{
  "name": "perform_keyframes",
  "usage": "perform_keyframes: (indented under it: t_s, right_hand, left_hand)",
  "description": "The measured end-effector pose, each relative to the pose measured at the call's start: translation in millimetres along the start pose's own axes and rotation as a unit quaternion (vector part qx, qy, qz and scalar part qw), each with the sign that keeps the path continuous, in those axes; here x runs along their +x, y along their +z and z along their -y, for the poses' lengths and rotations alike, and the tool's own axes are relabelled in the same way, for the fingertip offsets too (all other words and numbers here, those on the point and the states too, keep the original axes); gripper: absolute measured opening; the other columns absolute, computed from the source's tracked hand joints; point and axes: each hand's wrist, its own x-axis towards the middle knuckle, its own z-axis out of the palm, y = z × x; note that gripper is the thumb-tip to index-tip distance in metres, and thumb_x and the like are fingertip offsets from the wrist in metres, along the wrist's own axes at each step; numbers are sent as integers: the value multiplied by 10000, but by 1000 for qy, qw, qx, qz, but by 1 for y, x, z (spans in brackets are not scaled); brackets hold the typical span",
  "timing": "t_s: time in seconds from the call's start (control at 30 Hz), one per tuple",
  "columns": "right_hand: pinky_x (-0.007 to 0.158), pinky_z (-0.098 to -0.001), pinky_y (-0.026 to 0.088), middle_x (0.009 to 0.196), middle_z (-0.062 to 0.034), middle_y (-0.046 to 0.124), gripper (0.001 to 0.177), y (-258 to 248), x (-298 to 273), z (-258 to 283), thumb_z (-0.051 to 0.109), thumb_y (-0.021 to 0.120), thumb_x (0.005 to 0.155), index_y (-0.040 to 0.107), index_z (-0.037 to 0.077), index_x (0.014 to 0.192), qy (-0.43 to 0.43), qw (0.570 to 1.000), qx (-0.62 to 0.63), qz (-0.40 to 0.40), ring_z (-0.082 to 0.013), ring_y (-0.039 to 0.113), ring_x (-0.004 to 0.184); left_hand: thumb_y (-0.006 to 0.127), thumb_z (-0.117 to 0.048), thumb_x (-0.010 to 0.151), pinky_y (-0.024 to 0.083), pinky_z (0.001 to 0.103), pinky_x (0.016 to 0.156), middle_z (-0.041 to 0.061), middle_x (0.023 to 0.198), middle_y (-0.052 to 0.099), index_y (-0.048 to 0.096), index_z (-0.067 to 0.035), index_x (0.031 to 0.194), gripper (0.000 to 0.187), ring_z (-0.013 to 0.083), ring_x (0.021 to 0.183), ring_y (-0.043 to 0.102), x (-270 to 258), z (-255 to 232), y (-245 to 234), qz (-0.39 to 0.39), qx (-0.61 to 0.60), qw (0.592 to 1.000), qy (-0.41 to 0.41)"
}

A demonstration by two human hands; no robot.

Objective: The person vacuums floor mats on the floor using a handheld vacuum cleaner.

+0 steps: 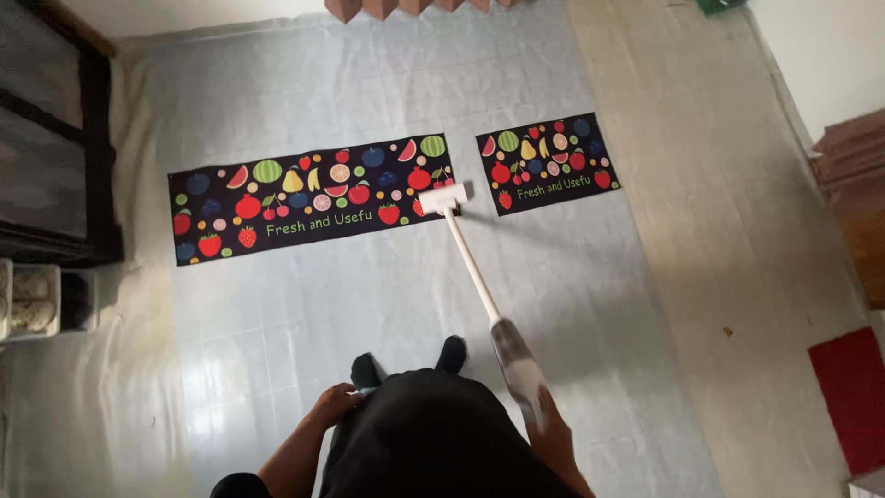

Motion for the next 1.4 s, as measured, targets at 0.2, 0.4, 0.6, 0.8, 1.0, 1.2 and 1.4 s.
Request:
perform_keyframes:
  t_s: [0.2, 0.4, 0.6, 0.8, 1.0, 1.2, 1.4]
  right_hand:
    - [996, -435, 549, 1375, -211, 635, 581, 24, -4, 48, 379, 628, 952, 516, 124, 1462, -3, 1000, -3, -27, -399, 642, 1241]
    - [972, -442, 538, 1370, -226, 643, 770, 76, 118, 111, 183, 660, 816, 406, 98, 1538, -147, 986, 61, -51, -393, 650, 1226]
    - [993, -413, 542, 1381, -213, 633, 814, 115, 154, 144, 169, 651, 808, 399, 117, 1580, 19, 997, 52, -46, -394, 654, 1207]
    - [965, -489, 512, 1385, -247, 613, 662, 116, 24, 92, 307, 691, 918, 473, 45, 1485, -20, 994, -28, -101, -451, 615, 1197]
    - [920, -443, 571, 1264, -211, 702, 654, 66, -93, 79, 419, 717, 878, 564, 66, 1407, 110, 988, -36, -100, -408, 688, 1139]
    - [902, -420, 592, 1215, -208, 736, 597, 28, -84, 94, 299, 722, 838, 610, 111, 1393, 145, 982, 15, -122, -370, 740, 1077]
    - [859, -405, 613, 1161, -233, 748, 653, -49, -44, 51, 181, 736, 794, 572, 102, 1422, 163, 977, 75, -117, -334, 768, 1026]
  left_hand:
    - [710, -460, 883, 533, 383, 1065, 136, 1319, 710, 645, -123, 1371, 597, 268, 1252, 669, 4, 24, -33, -3, 1, 1000, 24]
    - [684, -482, 904, 515, 393, 1093, 147, 1337, 699, 653, -131, 1372, 586, 290, 1280, 646, -1, 62, -68, -12, 72, 997, 20]
    - [680, -479, 909, 503, 390, 1111, 123, 1376, 678, 660, -161, 1371, 561, 290, 1311, 620, -3, 100, -97, -13, 88, 996, -11]
    - [696, -462, 912, 505, 387, 1116, 125, 1387, 679, 674, -151, 1364, 549, 290, 1324, 621, -1, 114, -111, -11, 95, 995, -1]
    - [669, -501, 928, 506, 384, 1120, 110, 1385, 686, 667, -171, 1361, 545, 286, 1325, 621, 16, 102, -104, 13, 142, 990, 12]
    - [652, -506, 949, 484, 385, 1129, 105, 1417, 661, 636, -196, 1389, 539, 275, 1338, 597, 51, 42, -86, 23, 169, 985, -15]
    - [665, -505, 952, 510, 351, 1101, 122, 1360, 713, 646, -163, 1371, 542, 258, 1292, 645, 79, -34, -35, -27, 180, 982, 45]
